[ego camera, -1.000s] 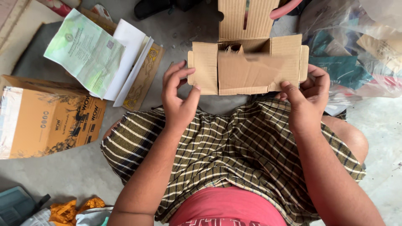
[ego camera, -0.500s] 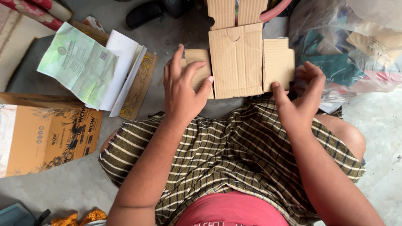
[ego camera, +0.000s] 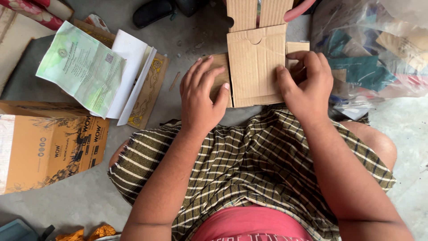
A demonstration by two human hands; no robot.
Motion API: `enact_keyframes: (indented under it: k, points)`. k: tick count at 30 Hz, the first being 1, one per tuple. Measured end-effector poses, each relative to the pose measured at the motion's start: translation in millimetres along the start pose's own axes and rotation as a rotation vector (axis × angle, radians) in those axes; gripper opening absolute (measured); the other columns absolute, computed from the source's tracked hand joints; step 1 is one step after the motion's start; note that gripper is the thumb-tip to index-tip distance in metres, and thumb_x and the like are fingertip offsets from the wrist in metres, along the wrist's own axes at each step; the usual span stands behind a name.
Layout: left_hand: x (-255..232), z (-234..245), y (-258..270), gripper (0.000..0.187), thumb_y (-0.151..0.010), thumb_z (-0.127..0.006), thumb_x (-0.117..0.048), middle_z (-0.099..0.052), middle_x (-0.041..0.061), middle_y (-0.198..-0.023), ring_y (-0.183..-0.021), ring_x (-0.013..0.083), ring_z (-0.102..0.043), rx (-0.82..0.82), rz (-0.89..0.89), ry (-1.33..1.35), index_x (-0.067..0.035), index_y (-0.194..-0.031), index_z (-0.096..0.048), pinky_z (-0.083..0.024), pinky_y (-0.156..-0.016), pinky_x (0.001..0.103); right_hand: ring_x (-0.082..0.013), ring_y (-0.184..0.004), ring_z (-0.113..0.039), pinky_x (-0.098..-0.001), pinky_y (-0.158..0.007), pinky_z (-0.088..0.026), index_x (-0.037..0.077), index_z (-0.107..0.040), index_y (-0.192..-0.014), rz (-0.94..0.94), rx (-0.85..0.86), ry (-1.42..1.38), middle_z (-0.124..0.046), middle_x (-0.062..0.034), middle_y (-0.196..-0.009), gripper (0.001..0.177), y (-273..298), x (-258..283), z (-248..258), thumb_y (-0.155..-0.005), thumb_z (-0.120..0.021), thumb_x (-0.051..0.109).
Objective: The person sits on the floor and assembles a small cardboard box by folding its flaps and tucking them into slots. They then place a small wrapped item inside the box and close the lid.
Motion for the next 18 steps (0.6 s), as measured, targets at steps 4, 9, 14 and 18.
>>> enact_keyframes:
  k: [4, 9, 14, 18]
  points:
    - [0.3, -4.1, 0.0, 0.032, -0.093, -0.074, -0.019, -0.058, 0.011, -0.146, -0.143, 0.0328, -0.048, -0.009, -0.012, -0.001, -0.011, -0.123, -0.066, -0.031, -0.123, 0.051, -0.0108, -0.079, -0.057, -0.0260, -0.072, -0.048, 0.001, -0.069, -0.102, -0.066, -0.008, -0.176, -0.055, -0.0035, -0.098, 0.015, 9.7, -17.6, -6.5, -0.098, -0.082, 0.009]
    - [-0.9, -6.8, -0.9, 0.031, -0.093, -0.073, -0.019, -0.058, 0.012, -0.145, -0.142, 0.0340, -0.049, -0.037, -0.006, 0.022, -0.010, -0.121, -0.064, -0.032, -0.123, 0.051, -0.0087, -0.080, -0.053, -0.0248, -0.071, -0.045, 0.000, -0.070, -0.100, -0.038, 0.006, -0.220, -0.054, -0.0016, -0.098, 0.013, 4.1, -3.7, -4.5, -0.100, -0.082, 0.006]
    - [-1.2, -6.5, 1.7, 0.030, -0.096, -0.072, -0.019, -0.057, 0.013, -0.147, -0.143, 0.0343, -0.048, -0.037, -0.012, 0.027, -0.009, -0.123, -0.064, -0.032, -0.123, 0.051, -0.0068, -0.080, -0.049, -0.0230, -0.072, -0.042, 0.001, -0.069, -0.099, -0.064, 0.025, -0.333, -0.052, 0.0003, -0.098, 0.012, 5.9, -22.5, -12.2, -0.099, -0.080, 0.005]
    - [-1.6, -7.1, 2.2, 0.031, -0.096, -0.072, -0.019, -0.056, 0.014, -0.147, -0.143, 0.0348, -0.047, -0.050, -0.026, 0.033, -0.008, -0.123, -0.063, -0.032, -0.123, 0.052, -0.0061, -0.080, -0.048, -0.0224, -0.072, -0.041, 0.001, -0.069, -0.098, -0.063, 0.029, -0.370, -0.052, 0.0012, -0.098, 0.012, 9.8, -37.9, -16.1, -0.099, -0.080, 0.005]
Point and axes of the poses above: each hand's wrist, its own y-axis away from the middle knuckle, its own z-axis out of the back of the hand, x = y × z, the point moved 8 cm from there along -y, towards the middle knuckle
